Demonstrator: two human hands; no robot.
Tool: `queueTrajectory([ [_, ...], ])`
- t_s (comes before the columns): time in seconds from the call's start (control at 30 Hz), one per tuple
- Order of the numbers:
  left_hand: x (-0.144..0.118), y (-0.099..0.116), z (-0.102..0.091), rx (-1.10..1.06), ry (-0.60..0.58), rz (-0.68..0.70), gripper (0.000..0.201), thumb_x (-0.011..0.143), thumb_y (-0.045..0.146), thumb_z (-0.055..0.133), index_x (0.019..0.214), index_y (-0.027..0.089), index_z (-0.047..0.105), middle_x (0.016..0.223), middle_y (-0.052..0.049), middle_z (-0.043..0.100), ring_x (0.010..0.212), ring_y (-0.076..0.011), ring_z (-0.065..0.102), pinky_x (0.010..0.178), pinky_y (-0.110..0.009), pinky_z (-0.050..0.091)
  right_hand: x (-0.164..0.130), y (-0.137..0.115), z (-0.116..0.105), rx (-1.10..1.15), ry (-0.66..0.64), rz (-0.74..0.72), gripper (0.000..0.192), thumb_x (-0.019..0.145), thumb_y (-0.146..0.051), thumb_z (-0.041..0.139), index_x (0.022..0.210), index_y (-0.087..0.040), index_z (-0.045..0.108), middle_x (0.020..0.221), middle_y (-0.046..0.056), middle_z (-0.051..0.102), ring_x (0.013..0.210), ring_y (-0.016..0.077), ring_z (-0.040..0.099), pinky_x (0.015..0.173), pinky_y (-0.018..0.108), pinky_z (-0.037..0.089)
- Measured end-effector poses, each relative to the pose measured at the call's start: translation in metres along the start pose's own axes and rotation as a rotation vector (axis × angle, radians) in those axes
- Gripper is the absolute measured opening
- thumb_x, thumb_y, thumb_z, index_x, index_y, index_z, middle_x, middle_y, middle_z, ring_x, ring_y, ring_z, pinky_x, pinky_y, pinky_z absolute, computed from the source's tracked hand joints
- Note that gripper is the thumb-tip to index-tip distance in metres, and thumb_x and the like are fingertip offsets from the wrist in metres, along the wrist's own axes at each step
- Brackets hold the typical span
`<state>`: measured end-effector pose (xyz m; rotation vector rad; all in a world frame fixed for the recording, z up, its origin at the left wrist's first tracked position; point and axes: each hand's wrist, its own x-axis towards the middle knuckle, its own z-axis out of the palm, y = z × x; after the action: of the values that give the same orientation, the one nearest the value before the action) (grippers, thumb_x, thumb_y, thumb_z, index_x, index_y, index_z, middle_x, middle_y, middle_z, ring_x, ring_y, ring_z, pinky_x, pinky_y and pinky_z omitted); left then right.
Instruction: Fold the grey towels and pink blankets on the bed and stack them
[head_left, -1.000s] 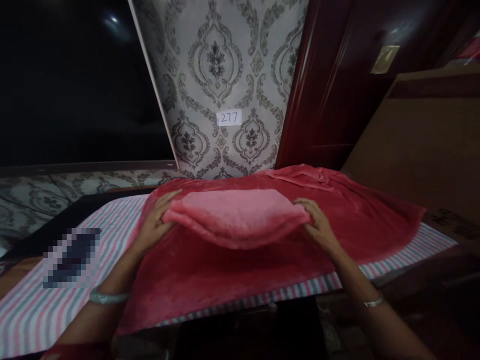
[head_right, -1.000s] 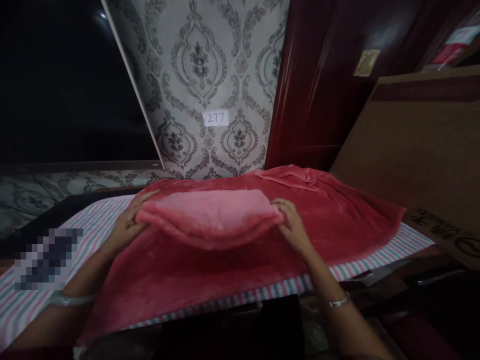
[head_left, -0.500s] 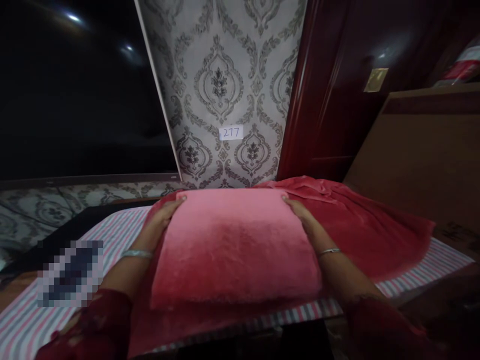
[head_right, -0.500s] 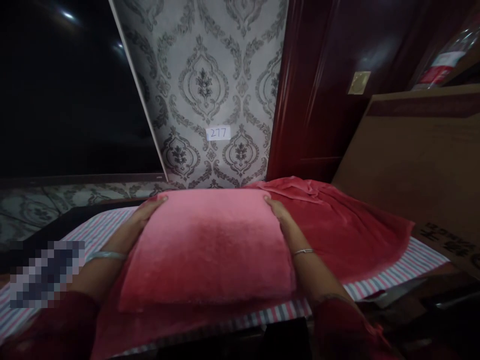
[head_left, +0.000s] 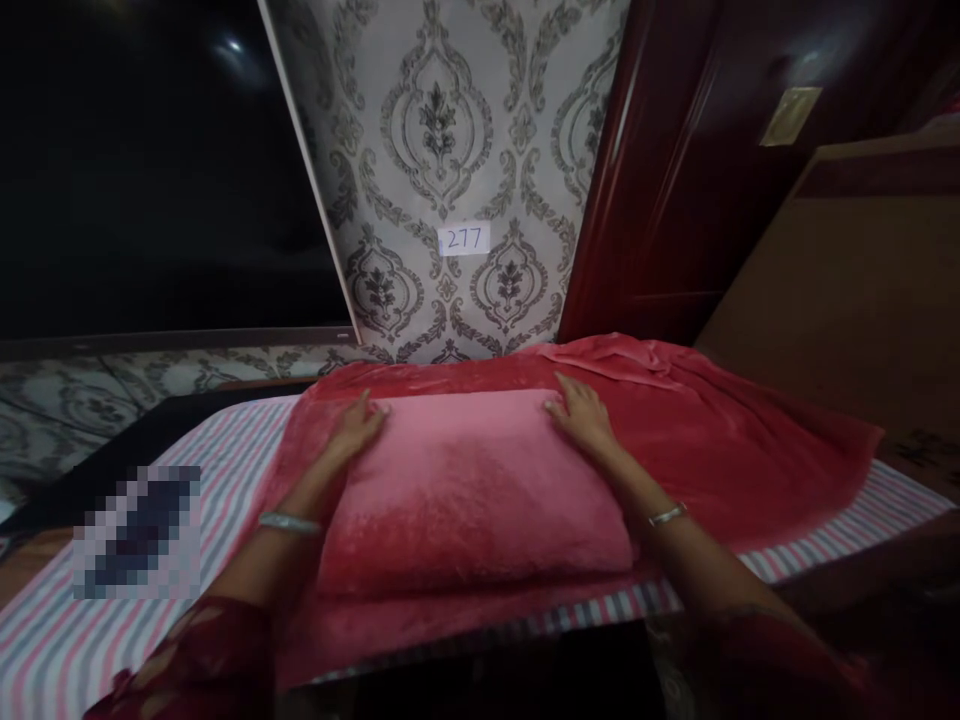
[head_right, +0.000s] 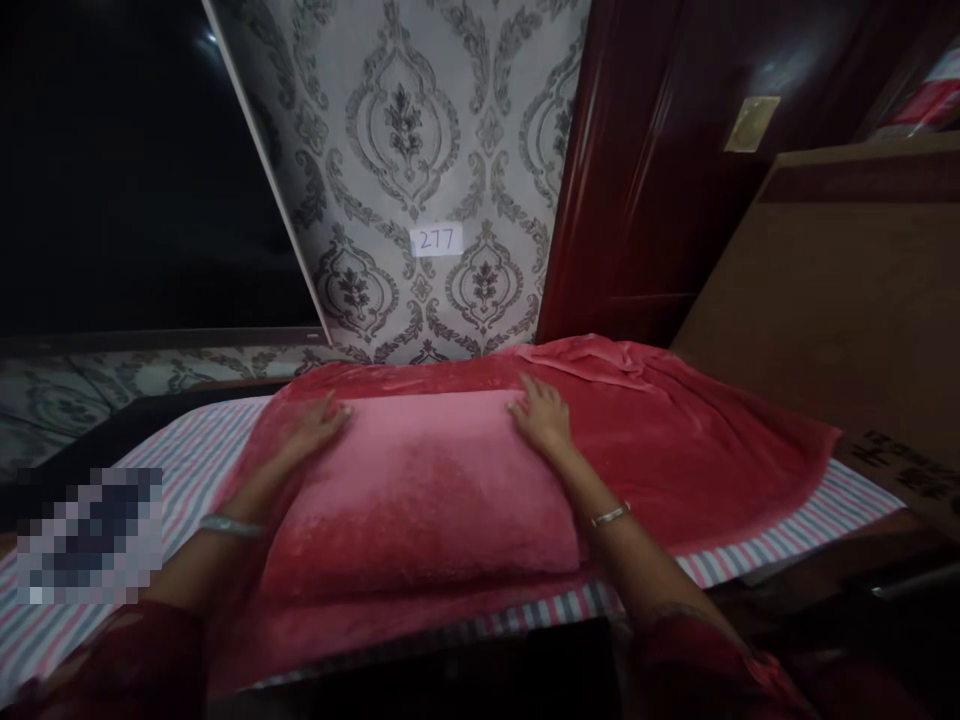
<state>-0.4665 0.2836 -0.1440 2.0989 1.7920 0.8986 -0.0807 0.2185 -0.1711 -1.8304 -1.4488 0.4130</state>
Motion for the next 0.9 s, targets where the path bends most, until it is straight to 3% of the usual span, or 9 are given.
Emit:
queueTrajectory([
  [0.1, -0.017, 0.027, 0.013, 0.252, -0.200, 0.143, 0.070, 0.094, 0.048, 0.050, 0.154, 0.013, 0.040, 0.162, -0.018, 0.035, 0.153, -0.0339, 0.026, 0.124, -0.053, 0.022, -0.023, -0.029, 0.013, -0.415, -0.095, -0.225, 0.068, 0.097, -0.051, 0.049, 0.160, -0.028, 0.034, 0.168, 0.010, 0.020, 0.155, 0.0344, 0.015, 0.121, 0.061, 0.016],
  [0.17, -0.029, 0.039, 0.023, 0.389, -0.274, 0.200, 0.070, 0.096, 0.053, 0.046, 0.157, 0.019, 0.035, 0.167, -0.015, 0.025, 0.155, -0.0365, 0.016, 0.124, -0.062, 0.012, -0.034, -0.040, 0.024, -0.547, -0.216, -0.229, 0.067, 0.100, -0.055, 0.042, 0.161, -0.029, 0.030, 0.168, 0.009, 0.018, 0.155, 0.0359, 0.014, 0.121, 0.062, 0.015],
  [0.23, -0.038, 0.044, 0.032, 0.478, -0.307, 0.196, 0.068, 0.098, 0.055, 0.042, 0.158, 0.023, 0.035, 0.167, -0.013, 0.023, 0.155, -0.0389, 0.014, 0.121, -0.068, 0.011, -0.041, -0.040, 0.032, -0.608, -0.276, -0.220, 0.067, 0.101, -0.058, 0.038, 0.161, -0.031, 0.029, 0.169, 0.008, 0.017, 0.154, 0.0373, 0.014, 0.120, 0.063, 0.015],
  [0.43, -0.043, 0.030, 0.048, 0.526, -0.354, 0.188, 0.068, 0.100, 0.056, 0.036, 0.160, 0.026, 0.029, 0.168, -0.010, 0.022, 0.154, -0.0395, 0.016, 0.119, -0.070, 0.018, -0.044, -0.021, 0.043, -0.649, -0.257, -0.261, 0.067, 0.101, -0.062, 0.036, 0.160, -0.032, 0.030, 0.167, 0.009, 0.022, 0.153, 0.0368, 0.020, 0.119, 0.063, 0.019],
  [0.9, -0.047, 0.021, 0.056, 0.527, -0.298, 0.217, 0.065, 0.099, 0.058, 0.037, 0.158, 0.031, 0.032, 0.166, -0.009, 0.027, 0.153, -0.0380, 0.022, 0.118, -0.069, 0.021, -0.046, -0.011, 0.054, -0.707, -0.197, -0.308, 0.064, 0.101, -0.060, 0.037, 0.159, -0.032, 0.035, 0.165, 0.008, 0.030, 0.151, 0.0365, 0.024, 0.117, 0.061, 0.023],
])
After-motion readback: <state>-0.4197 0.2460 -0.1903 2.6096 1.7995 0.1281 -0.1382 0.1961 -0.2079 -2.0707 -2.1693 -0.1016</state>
